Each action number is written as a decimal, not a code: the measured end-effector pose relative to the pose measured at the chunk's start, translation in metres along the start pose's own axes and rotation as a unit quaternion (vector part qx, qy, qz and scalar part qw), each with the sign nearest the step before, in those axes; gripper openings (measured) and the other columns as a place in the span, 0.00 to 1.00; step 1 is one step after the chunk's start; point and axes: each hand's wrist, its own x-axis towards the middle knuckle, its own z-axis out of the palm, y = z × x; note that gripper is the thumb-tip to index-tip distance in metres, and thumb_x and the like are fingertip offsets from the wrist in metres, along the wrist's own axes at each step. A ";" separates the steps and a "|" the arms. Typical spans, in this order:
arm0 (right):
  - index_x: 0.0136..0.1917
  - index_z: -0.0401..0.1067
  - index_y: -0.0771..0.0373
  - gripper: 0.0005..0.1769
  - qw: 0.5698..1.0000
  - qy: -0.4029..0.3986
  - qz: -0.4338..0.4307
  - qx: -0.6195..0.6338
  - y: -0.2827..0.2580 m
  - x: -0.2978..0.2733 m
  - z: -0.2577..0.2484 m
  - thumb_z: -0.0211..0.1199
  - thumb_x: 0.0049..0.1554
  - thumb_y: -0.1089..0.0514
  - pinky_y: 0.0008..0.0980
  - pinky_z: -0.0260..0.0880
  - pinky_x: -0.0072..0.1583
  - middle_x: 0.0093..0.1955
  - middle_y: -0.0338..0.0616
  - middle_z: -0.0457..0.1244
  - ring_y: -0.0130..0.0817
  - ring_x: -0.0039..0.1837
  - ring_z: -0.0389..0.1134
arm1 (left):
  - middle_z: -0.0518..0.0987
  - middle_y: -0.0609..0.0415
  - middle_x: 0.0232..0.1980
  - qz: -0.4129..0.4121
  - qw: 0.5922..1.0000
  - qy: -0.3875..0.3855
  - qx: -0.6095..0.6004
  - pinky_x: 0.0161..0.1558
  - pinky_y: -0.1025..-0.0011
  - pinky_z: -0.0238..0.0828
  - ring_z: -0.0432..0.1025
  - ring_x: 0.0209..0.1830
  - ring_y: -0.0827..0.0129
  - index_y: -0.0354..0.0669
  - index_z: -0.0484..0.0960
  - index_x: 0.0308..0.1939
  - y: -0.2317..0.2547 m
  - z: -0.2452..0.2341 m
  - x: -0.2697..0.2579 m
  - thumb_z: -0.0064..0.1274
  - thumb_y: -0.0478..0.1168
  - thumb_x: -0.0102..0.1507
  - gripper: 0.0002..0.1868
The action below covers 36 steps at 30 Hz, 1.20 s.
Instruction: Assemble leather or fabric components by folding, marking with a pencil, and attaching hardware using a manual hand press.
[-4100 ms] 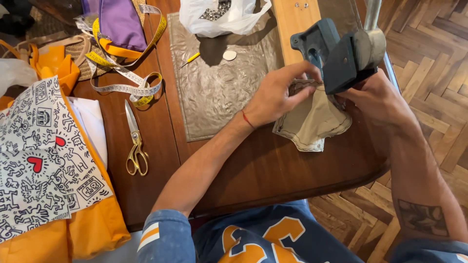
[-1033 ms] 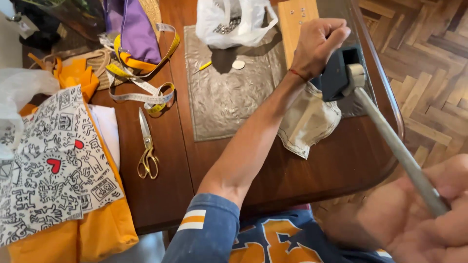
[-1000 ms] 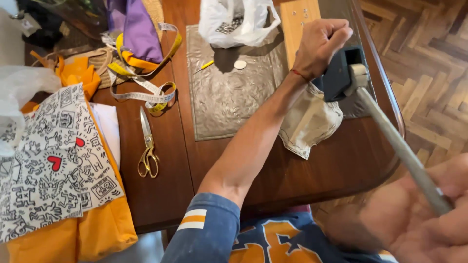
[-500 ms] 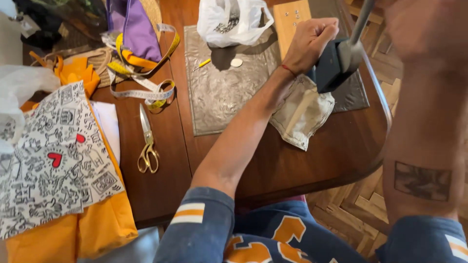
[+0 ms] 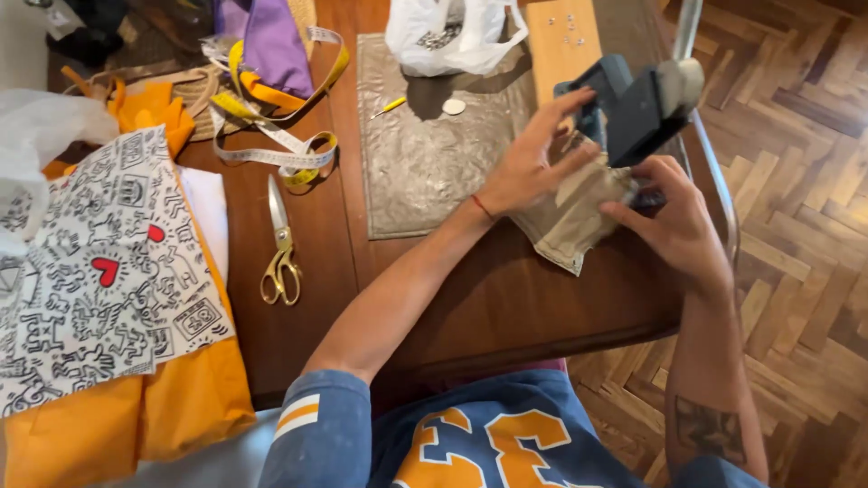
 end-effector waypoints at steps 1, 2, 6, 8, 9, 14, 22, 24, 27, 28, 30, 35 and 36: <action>0.64 0.75 0.66 0.18 0.998 0.052 -0.019 -0.041 -0.001 -0.004 0.005 0.80 0.67 0.61 0.33 0.69 0.64 0.65 0.44 0.65 0.33 0.62 0.67 | 0.62 0.39 0.95 -0.005 1.000 -0.002 0.028 0.92 0.40 0.66 0.63 0.95 0.46 0.50 0.59 0.92 0.009 0.000 -0.005 0.55 0.69 0.77 0.47; 0.57 0.74 0.67 0.17 0.991 0.103 -0.037 -0.081 -0.003 -0.007 0.011 0.83 0.66 0.64 0.35 0.66 0.61 0.63 0.46 0.65 0.37 0.60 0.66 | 0.63 0.40 0.95 -0.010 0.998 -0.004 0.056 0.93 0.44 0.67 0.64 0.96 0.48 0.52 0.54 0.94 0.018 0.000 -0.010 0.60 0.72 0.73 0.55; 0.52 0.75 0.59 0.12 0.988 0.093 0.024 -0.124 -0.037 -0.023 0.011 0.80 0.68 0.58 0.32 0.60 0.54 0.44 0.35 0.64 0.25 0.49 0.59 | 0.66 0.35 0.93 -0.012 0.998 -0.050 0.030 0.86 0.38 0.77 0.70 0.91 0.39 0.64 0.49 0.96 0.020 -0.002 -0.026 0.63 0.71 0.72 0.56; 0.58 0.86 0.57 0.16 0.995 0.000 0.086 -0.046 -0.077 -0.036 0.012 0.86 0.59 0.56 0.26 0.63 0.48 0.42 0.34 0.70 0.22 0.43 0.61 | 0.84 0.59 0.57 0.025 0.996 -0.077 0.042 0.64 0.74 0.77 0.78 0.58 0.75 0.56 0.82 0.78 0.031 -0.011 -0.041 0.74 0.60 0.69 0.37; 0.58 0.86 0.57 0.16 0.995 -0.004 0.087 -0.050 -0.080 -0.041 0.015 0.86 0.59 0.56 0.26 0.63 0.48 0.42 0.34 0.70 0.22 0.43 0.61 | 0.84 0.59 0.57 0.025 0.996 -0.072 0.039 0.64 0.74 0.77 0.78 0.58 0.75 0.56 0.82 0.78 0.048 -0.028 -0.052 0.74 0.60 0.69 0.37; 0.77 0.79 0.50 0.39 0.997 -0.051 -0.009 -0.060 -0.137 -0.022 0.053 0.88 0.54 0.54 0.20 0.72 0.55 0.47 0.29 0.73 0.16 0.44 0.70 | 0.65 0.68 0.31 -0.054 0.971 -0.181 0.147 0.40 0.71 0.54 0.60 0.35 0.80 0.54 0.73 0.32 0.105 -0.118 -0.110 0.71 0.62 0.68 0.26; 0.71 0.83 0.65 0.21 0.920 -0.032 -0.288 -0.265 -0.095 0.226 0.123 0.59 0.70 0.70 0.59 0.72 0.71 0.65 0.60 0.75 0.64 0.68 0.75 | 0.82 0.59 0.32 -0.230 0.923 0.098 0.292 0.43 0.62 0.70 0.72 0.36 0.62 0.55 0.90 0.44 0.054 -0.179 -0.194 0.76 0.58 0.64 0.17; 0.69 0.87 0.66 0.30 0.914 -0.069 -0.255 -0.307 -0.065 0.296 0.141 0.52 0.62 0.73 0.65 0.72 0.66 0.68 0.64 0.77 0.70 0.67 0.75 | 0.71 0.62 0.25 -0.247 0.912 0.145 0.292 0.37 0.67 0.56 0.56 0.27 0.73 0.53 0.88 0.41 0.052 -0.185 -0.199 0.73 0.58 0.67 0.17; 0.44 0.81 0.72 0.11 0.862 -0.079 -0.218 -0.450 -0.027 0.360 0.171 0.58 0.55 0.73 0.67 0.75 0.57 0.48 0.71 0.75 0.76 0.54 0.77 | 0.76 0.54 0.18 -0.261 0.862 0.149 0.409 0.35 0.55 0.66 0.74 0.23 0.59 0.56 0.90 0.43 0.041 -0.195 -0.210 0.77 0.69 0.60 0.26; 0.52 0.83 0.72 0.16 0.902 -0.064 -0.122 -0.410 -0.031 0.364 0.178 0.56 0.62 0.64 0.69 0.75 0.58 0.52 0.73 0.75 0.79 0.56 0.77 | 0.82 0.60 0.25 -0.267 0.843 0.141 0.445 0.33 0.55 0.70 0.79 0.28 0.60 0.59 0.91 0.42 0.041 -0.197 -0.211 0.73 0.76 0.59 0.29; 0.60 0.85 0.72 0.23 0.929 -0.054 -0.024 -0.365 -0.045 0.363 0.185 0.53 0.68 0.55 0.70 0.74 0.59 0.56 0.75 0.76 0.82 0.59 0.77 | 0.88 0.66 0.31 -0.277 0.823 0.133 0.477 0.32 0.56 0.74 0.84 0.33 0.62 0.61 0.93 0.41 0.047 -0.202 -0.212 0.69 0.82 0.57 0.33; 0.53 0.84 0.74 0.20 0.936 -0.009 -0.034 -0.350 -0.035 0.358 0.182 0.62 0.68 0.54 0.71 0.75 0.53 0.51 0.74 0.75 0.85 0.54 0.76 | 0.90 0.59 0.48 -0.148 0.840 0.144 0.502 0.50 0.62 0.81 0.81 0.50 0.63 0.54 0.91 0.48 0.055 -0.211 -0.205 0.69 0.68 0.69 0.24; 0.53 0.84 0.74 0.20 0.936 -0.015 -0.030 -0.352 -0.037 0.348 0.182 0.62 0.68 0.54 0.71 0.75 0.53 0.51 0.74 0.75 0.85 0.54 0.76 | 0.90 0.59 0.48 -0.154 0.842 0.143 0.497 0.50 0.62 0.81 0.81 0.50 0.63 0.54 0.91 0.48 0.046 -0.207 -0.202 0.69 0.68 0.69 0.24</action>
